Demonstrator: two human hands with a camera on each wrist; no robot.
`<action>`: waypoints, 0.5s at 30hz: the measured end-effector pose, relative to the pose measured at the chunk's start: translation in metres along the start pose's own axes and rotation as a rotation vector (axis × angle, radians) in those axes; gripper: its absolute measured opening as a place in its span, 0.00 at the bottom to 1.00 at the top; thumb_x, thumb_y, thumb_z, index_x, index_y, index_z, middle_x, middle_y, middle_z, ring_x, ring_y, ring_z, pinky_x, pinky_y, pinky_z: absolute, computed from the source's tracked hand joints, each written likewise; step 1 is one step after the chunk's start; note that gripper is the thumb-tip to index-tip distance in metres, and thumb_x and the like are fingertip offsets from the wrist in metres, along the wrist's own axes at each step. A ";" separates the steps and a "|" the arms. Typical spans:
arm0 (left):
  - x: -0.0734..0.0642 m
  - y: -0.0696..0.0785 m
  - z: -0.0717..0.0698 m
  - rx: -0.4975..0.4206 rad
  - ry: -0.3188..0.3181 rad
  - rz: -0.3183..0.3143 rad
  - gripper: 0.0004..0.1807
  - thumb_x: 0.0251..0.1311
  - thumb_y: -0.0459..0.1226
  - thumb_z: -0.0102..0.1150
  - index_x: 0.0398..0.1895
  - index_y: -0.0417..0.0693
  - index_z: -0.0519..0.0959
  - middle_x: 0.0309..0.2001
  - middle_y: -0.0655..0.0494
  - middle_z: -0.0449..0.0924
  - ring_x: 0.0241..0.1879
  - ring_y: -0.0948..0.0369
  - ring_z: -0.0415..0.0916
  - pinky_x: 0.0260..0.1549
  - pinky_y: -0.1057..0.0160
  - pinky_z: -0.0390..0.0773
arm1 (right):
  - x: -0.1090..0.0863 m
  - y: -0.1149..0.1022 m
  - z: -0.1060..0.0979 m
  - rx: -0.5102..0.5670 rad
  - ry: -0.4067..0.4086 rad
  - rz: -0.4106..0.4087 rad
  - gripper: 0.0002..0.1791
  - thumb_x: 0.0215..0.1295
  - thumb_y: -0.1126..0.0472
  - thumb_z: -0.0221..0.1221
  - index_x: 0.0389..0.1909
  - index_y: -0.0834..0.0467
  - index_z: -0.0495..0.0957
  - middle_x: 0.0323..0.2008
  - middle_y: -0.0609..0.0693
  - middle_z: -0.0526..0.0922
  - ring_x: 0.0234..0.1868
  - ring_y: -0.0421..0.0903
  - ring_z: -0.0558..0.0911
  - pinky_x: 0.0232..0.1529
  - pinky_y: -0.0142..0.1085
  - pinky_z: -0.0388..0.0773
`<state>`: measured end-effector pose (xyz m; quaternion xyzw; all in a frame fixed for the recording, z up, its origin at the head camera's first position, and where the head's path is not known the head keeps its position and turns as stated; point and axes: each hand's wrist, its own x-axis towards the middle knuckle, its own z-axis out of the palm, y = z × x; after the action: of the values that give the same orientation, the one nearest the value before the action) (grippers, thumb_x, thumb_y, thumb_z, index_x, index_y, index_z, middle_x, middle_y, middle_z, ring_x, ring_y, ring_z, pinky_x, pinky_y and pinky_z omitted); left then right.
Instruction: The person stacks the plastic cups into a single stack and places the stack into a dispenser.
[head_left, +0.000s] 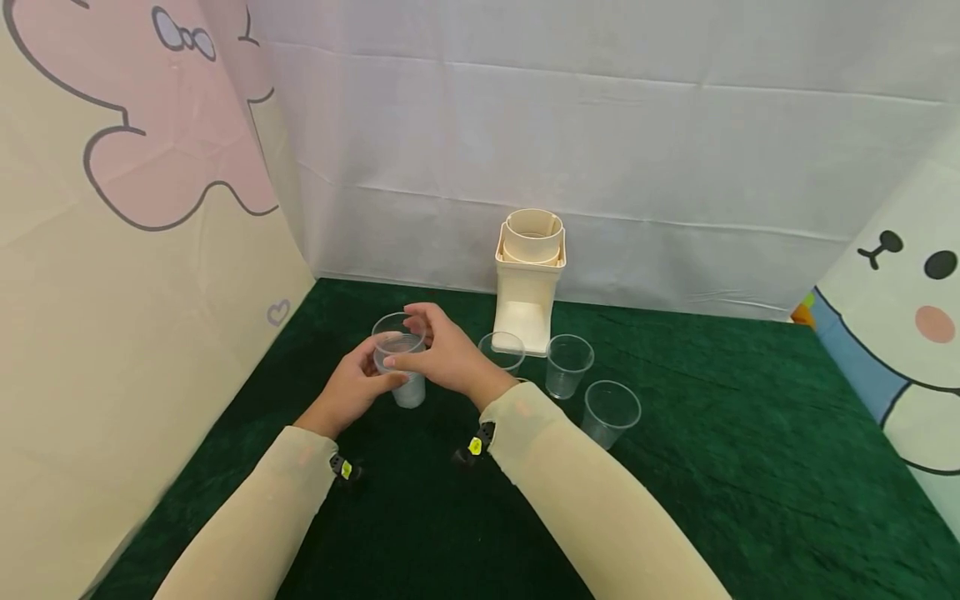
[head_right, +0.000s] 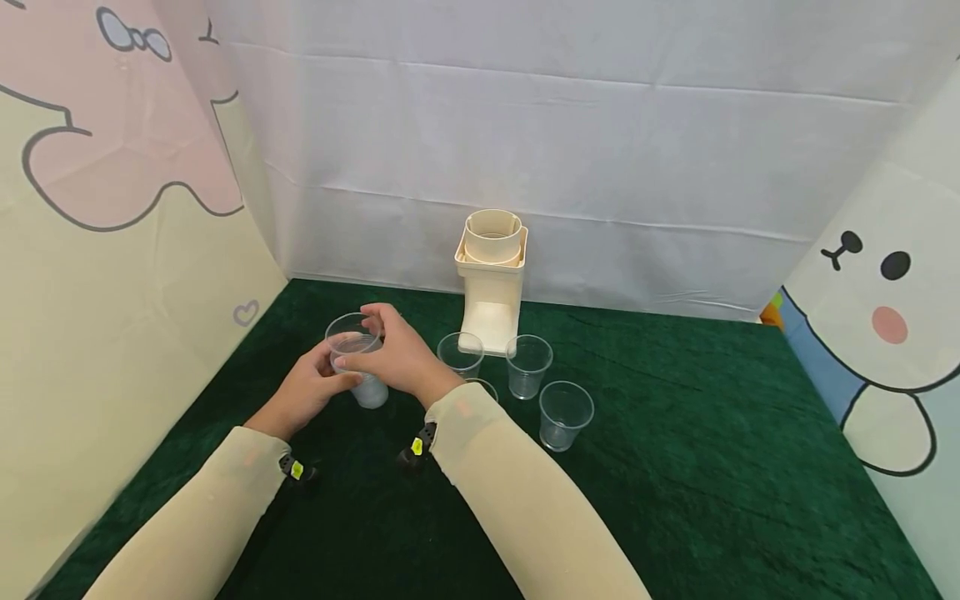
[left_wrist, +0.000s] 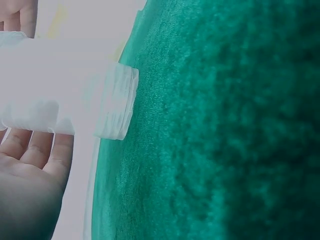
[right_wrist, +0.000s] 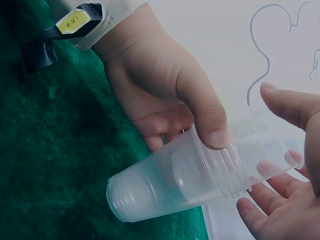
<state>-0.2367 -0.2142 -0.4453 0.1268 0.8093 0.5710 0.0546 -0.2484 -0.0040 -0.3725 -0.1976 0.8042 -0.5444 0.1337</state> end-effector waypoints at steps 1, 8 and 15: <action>0.000 0.000 0.000 -0.003 0.001 -0.001 0.34 0.69 0.44 0.65 0.76 0.55 0.65 0.69 0.48 0.70 0.62 0.49 0.73 0.63 0.42 0.72 | 0.000 0.000 0.000 -0.002 0.000 0.002 0.46 0.63 0.50 0.73 0.77 0.50 0.59 0.73 0.49 0.69 0.74 0.48 0.67 0.71 0.49 0.66; 0.000 0.002 -0.001 -0.016 -0.005 -0.020 0.35 0.68 0.44 0.66 0.75 0.55 0.64 0.68 0.47 0.70 0.64 0.48 0.72 0.64 0.41 0.71 | 0.000 0.001 -0.001 -0.011 -0.004 0.024 0.46 0.62 0.47 0.73 0.77 0.48 0.61 0.72 0.48 0.69 0.73 0.48 0.67 0.70 0.51 0.68; 0.001 0.006 -0.001 -0.015 -0.024 -0.021 0.38 0.68 0.43 0.66 0.77 0.51 0.61 0.70 0.45 0.67 0.68 0.46 0.68 0.66 0.40 0.68 | -0.002 0.003 -0.002 -0.035 0.003 0.033 0.46 0.62 0.47 0.73 0.77 0.48 0.61 0.72 0.49 0.68 0.73 0.48 0.67 0.70 0.51 0.68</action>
<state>-0.2371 -0.2134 -0.4393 0.1249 0.8056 0.5748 0.0714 -0.2482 -0.0004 -0.3750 -0.1861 0.8169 -0.5282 0.1379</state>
